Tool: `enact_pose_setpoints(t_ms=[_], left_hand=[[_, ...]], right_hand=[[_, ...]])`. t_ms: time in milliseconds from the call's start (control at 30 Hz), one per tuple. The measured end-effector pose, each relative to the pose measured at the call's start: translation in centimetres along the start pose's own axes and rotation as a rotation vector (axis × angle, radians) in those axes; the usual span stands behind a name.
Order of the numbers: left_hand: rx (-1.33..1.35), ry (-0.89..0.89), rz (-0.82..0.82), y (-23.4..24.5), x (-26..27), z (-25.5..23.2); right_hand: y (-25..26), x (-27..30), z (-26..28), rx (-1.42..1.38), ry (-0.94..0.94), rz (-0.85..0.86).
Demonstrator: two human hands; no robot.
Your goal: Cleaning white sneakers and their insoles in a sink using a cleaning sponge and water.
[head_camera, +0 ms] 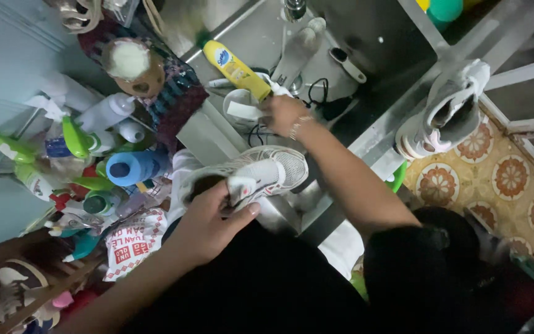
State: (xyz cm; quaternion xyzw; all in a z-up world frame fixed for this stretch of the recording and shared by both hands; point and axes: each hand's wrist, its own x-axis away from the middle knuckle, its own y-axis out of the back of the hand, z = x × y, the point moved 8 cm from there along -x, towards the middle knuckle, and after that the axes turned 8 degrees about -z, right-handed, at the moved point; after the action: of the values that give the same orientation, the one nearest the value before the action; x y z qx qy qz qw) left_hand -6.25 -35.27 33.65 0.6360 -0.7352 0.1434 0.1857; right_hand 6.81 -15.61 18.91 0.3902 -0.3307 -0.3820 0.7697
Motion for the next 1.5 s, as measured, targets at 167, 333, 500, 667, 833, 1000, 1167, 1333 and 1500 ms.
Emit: enact_pose_setpoints(t_ms=[167, 333, 500, 667, 833, 1000, 1167, 1333, 1500], left_hand=[[0.032, 0.147, 0.132, -0.1, -3.3, 4.1], [0.378, 0.478, 0.207, -1.6, -4.6, 6.1], [0.676, 0.448, 0.227, -3.4, -7.0, 8.4], [0.818, 0.379, 0.203, -4.5, -7.4, 7.9], [0.967, 0.363, 0.129, -6.9, -7.3, 6.8], [0.716, 0.152, 0.162, -8.9, -7.5, 1.4], [0.404, 0.031, 0.201, -8.9, -9.1, 9.2], [0.395, 0.102, 0.182, -9.5, -9.6, 7.7], [0.957, 0.617, 0.07, -11.3, -10.1, 13.6]], right_hand=[[-10.3, -7.1, -5.0, 0.267, 0.113, 0.153], [-6.6, -5.7, -3.1, 0.297, 0.178, 0.259], [2.1, 1.4, -5.3, -0.649, -0.173, 0.026], [6.9, 12.6, -5.0, -0.987, -0.362, 0.003], [10.1, 21.7, -3.9, -0.77, -0.137, -0.357], [9.3, 26.4, -2.3, -0.396, -0.179, -0.619], [11.5, 24.9, 1.2, -0.174, -0.164, -0.57], [12.7, 24.2, 3.0, 0.08, -0.125, -0.581], [12.8, 24.0, 7.5, 0.322, 0.073, -0.606]])
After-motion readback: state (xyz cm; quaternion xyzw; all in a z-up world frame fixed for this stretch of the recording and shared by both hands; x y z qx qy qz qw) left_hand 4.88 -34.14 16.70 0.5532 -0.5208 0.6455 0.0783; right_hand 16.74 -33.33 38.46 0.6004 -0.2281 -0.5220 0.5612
